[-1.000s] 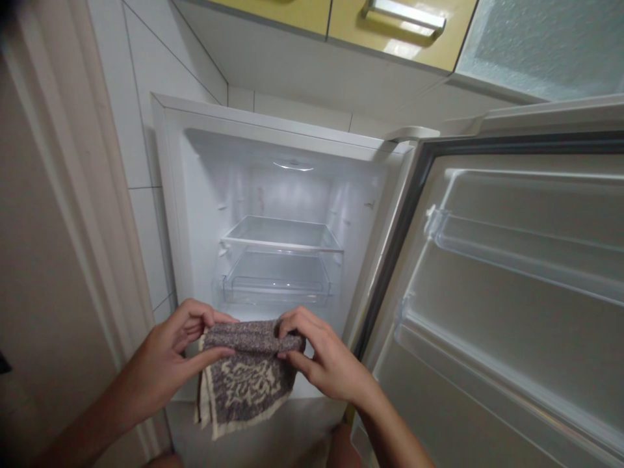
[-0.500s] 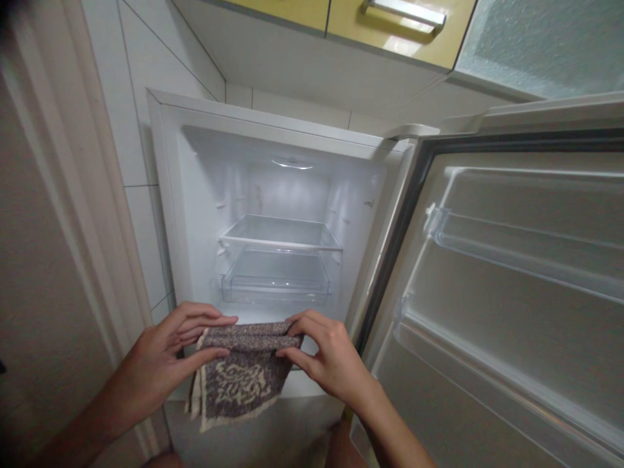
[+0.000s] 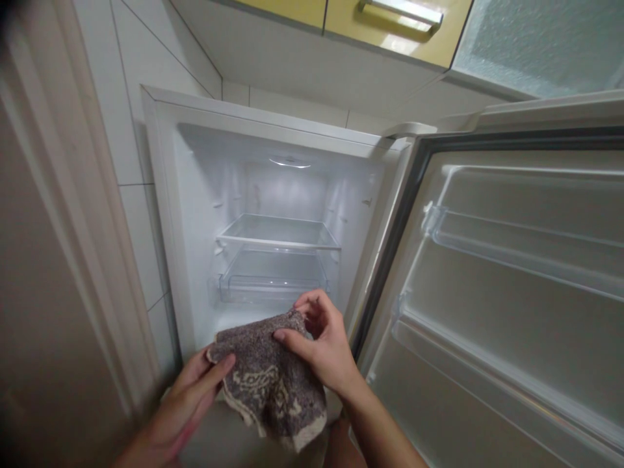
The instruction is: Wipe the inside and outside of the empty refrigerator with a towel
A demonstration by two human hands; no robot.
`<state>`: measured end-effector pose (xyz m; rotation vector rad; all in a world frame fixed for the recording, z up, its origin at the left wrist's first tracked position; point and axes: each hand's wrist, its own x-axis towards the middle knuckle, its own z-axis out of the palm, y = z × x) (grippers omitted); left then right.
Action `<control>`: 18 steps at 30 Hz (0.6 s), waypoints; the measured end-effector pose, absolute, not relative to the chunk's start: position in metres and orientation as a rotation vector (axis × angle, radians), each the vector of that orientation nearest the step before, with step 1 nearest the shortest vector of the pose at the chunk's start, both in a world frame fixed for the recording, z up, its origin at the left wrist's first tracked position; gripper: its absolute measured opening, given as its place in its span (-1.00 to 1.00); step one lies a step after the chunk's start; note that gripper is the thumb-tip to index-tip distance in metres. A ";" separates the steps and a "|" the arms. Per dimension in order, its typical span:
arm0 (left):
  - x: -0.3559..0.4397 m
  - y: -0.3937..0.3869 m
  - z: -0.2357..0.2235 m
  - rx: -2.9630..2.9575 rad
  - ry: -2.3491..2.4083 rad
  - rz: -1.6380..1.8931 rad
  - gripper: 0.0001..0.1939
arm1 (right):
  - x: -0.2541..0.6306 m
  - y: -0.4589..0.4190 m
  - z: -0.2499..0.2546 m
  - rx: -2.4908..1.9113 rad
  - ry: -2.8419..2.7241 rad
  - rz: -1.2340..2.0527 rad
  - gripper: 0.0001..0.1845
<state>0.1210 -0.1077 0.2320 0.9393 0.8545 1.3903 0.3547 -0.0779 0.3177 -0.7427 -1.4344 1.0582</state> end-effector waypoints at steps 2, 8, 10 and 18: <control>0.132 -0.107 0.233 0.846 0.840 1.472 -0.31 | 0.349 -0.076 0.305 -0.758 -1.313 1.187 -0.33; 0.131 -0.091 0.249 0.811 0.961 1.614 -0.25 | 0.327 -0.082 0.245 -0.888 -1.054 1.710 -0.23; 0.127 -0.089 0.244 0.812 1.008 1.567 -0.22 | 0.321 -0.084 0.232 -0.932 -0.937 1.728 -0.22; 0.107 -0.084 0.146 0.827 1.124 1.289 -0.12 | 0.319 -0.083 0.204 -1.176 -0.835 1.619 -0.26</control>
